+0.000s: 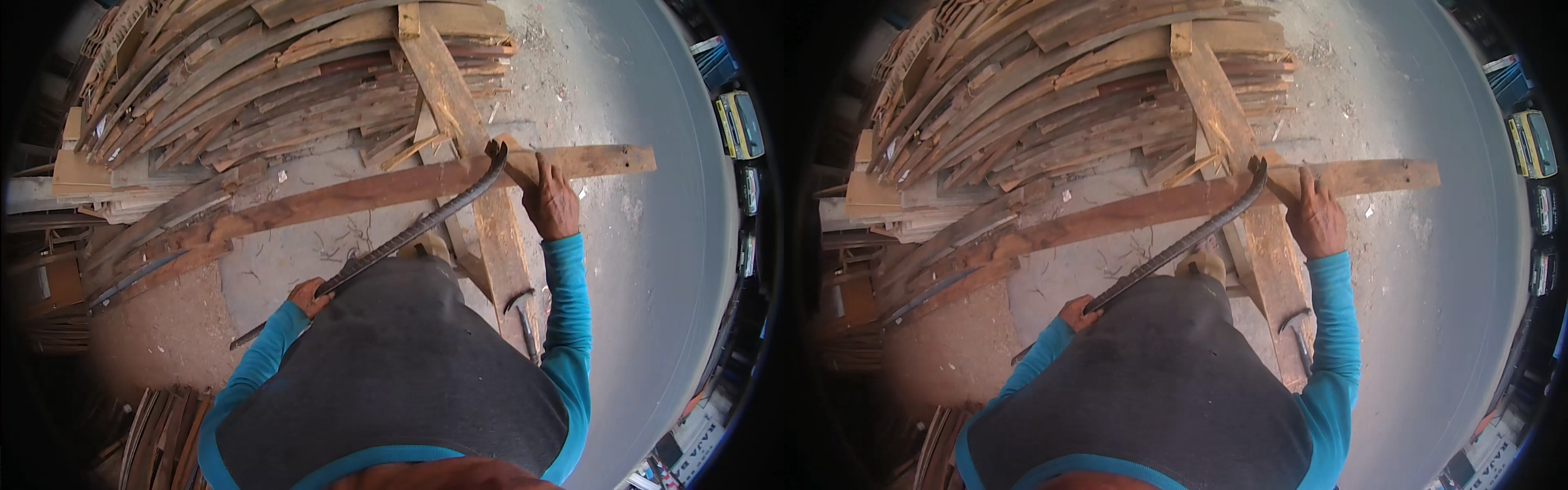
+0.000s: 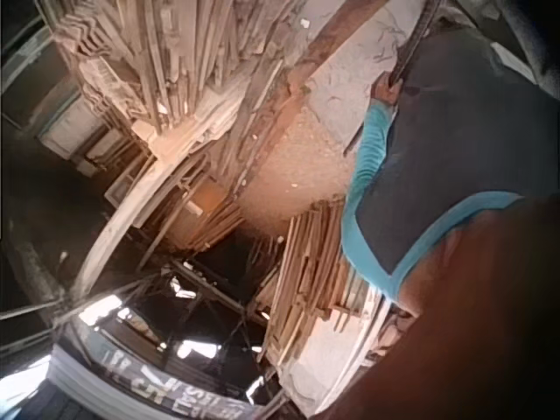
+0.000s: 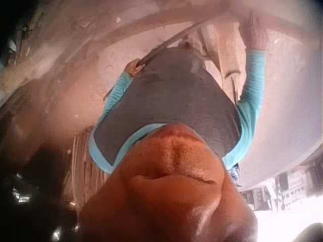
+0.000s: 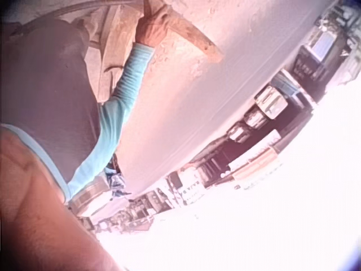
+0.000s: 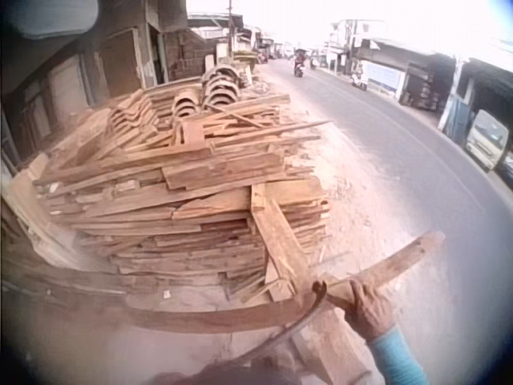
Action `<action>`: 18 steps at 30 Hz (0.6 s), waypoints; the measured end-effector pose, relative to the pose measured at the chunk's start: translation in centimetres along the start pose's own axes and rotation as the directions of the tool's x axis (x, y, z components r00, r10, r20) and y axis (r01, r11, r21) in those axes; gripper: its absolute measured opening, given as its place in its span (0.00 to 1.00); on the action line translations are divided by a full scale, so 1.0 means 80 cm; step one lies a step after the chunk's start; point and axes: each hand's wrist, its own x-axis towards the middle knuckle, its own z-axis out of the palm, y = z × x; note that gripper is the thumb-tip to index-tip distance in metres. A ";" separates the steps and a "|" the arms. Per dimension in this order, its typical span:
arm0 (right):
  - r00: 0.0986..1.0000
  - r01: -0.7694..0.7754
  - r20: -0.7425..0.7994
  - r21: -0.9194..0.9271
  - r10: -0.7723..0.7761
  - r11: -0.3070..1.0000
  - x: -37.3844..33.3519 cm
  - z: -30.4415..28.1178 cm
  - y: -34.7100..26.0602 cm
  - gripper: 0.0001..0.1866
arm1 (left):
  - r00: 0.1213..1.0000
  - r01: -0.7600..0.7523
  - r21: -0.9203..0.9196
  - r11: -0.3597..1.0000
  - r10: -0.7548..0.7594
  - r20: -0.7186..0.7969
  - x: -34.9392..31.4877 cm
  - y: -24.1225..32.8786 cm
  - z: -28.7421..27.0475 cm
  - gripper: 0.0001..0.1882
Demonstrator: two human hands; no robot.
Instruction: The person removes nails from a wooden plank using a hammer and a metal rod, then picks up the loosened nails by hand.
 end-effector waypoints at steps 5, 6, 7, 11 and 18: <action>0.859 -0.106 0.502 -0.014 0.099 0.994 -0.078 -0.015 -0.056 0.22 | 0.965 -0.080 0.168 0.982 0.119 -0.233 -0.047 -0.146 0.031 0.14; 0.838 -0.170 0.534 0.068 0.108 0.983 -0.085 -0.020 -0.071 0.22 | 0.935 -0.118 0.217 0.969 0.183 -0.305 -0.050 -0.162 0.032 0.13; 0.863 -0.186 0.493 0.113 0.107 0.976 -0.103 -0.011 -0.081 0.25 | 0.951 -0.073 0.192 0.979 0.127 -0.284 -0.056 -0.177 0.033 0.13; 0.970 -0.125 0.242 0.574 -0.022 0.809 -0.097 0.003 -0.203 0.29 | 0.966 0.076 0.063 0.995 -0.058 -0.253 -0.110 -0.202 0.029 0.11; 0.895 0.313 -0.071 0.804 -0.440 0.506 -0.094 0.109 -0.430 0.30 | 0.916 0.285 -0.025 0.958 -0.280 -0.288 -0.218 -0.284 0.061 0.13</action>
